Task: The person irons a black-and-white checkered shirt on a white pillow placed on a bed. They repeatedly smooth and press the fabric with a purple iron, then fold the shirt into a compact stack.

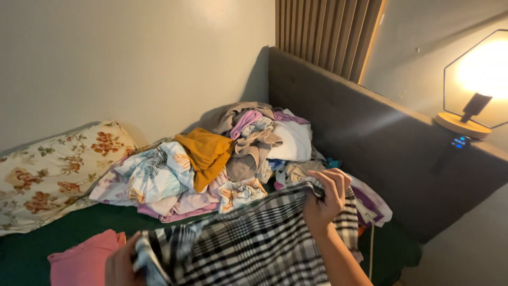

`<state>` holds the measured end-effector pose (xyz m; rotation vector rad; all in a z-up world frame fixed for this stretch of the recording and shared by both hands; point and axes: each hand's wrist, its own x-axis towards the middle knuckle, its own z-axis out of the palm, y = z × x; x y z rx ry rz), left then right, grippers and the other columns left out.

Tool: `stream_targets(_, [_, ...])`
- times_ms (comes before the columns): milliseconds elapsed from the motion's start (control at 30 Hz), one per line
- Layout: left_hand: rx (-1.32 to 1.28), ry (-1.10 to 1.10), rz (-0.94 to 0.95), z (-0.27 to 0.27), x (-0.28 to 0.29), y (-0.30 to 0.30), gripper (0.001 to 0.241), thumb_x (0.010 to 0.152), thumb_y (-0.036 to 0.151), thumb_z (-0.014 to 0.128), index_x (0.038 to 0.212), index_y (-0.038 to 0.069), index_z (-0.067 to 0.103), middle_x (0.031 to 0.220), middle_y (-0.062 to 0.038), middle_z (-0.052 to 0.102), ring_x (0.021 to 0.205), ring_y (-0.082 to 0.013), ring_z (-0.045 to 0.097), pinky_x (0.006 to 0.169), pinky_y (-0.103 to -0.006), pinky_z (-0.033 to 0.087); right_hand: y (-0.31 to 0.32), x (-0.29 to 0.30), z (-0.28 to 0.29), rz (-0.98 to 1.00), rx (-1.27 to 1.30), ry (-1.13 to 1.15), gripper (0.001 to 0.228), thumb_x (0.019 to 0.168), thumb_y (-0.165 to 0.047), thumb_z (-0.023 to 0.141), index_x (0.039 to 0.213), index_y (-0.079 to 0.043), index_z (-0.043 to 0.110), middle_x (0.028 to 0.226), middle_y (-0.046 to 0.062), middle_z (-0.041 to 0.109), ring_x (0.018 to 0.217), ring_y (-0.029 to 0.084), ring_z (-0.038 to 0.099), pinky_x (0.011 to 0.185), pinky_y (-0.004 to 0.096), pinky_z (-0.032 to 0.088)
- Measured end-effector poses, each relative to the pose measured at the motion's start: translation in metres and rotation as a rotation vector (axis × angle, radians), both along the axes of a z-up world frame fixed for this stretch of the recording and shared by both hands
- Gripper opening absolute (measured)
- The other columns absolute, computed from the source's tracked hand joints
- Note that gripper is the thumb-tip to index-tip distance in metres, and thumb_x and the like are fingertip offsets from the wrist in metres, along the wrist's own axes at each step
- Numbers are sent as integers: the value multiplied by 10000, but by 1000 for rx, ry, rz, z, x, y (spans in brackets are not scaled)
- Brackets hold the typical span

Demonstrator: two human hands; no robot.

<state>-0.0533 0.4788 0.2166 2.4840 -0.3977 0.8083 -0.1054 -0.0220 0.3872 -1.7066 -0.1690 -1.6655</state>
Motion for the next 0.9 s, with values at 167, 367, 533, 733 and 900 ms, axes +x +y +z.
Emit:
stream_targets(167, [-276, -262, 344, 93, 7, -136, 349, 849, 104, 797, 1175, -10, 744, 948, -157, 726, 750, -327, 636, 666, -394, 479, -12, 87, -39, 20, -200, 284, 348, 680, -16, 704, 1018, -96, 712, 969, 83, 626, 972, 313, 558, 910, 424, 440])
stream_targets(367, [-473, -56, 429, 4, 121, -124, 337, 919, 22, 763, 1247, -5, 693, 1083, -261, 679, 1033, -451, 659, 902, -539, 533, -14, 172, -94, 399, -181, 567, 583, 666, 56, 711, 1236, 40, 594, 1210, 340, 527, 1156, 590, 468, 978, 626, 426])
stream_targets(533, [-300, -27, 250, -81, 128, -141, 450, 869, -15, 696, 1314, -68, 651, 1272, -357, 625, 1233, -515, 572, 1078, -566, 439, -37, 225, -247, 449, -323, 759, 886, 690, -113, 794, 1506, -13, 465, 1563, 385, 325, 1393, 648, 278, 1094, 707, 366])
stream_targets(733, [115, 775, 286, -213, 44, -162, 630, 1001, 438, 586, 1550, 143, 492, 1673, -174, 332, 1560, -340, 296, 1205, -552, 344, -36, 145, -393, 292, -690, 1564, 850, 837, -427, 737, 1582, -181, 411, 1688, 200, 222, 1569, 407, 156, 1215, 653, 220])
stream_targets(900, [181, 589, 250, -227, -27, -177, 614, 1052, 368, 497, 1602, 125, 366, 1729, -185, 159, 1583, -360, 174, 1203, -631, 214, -46, 92, -402, 190, -687, 1454, 757, 911, -434, 696, 1585, -263, 396, 1703, 160, 189, 1570, 357, 186, 1131, 738, 276])
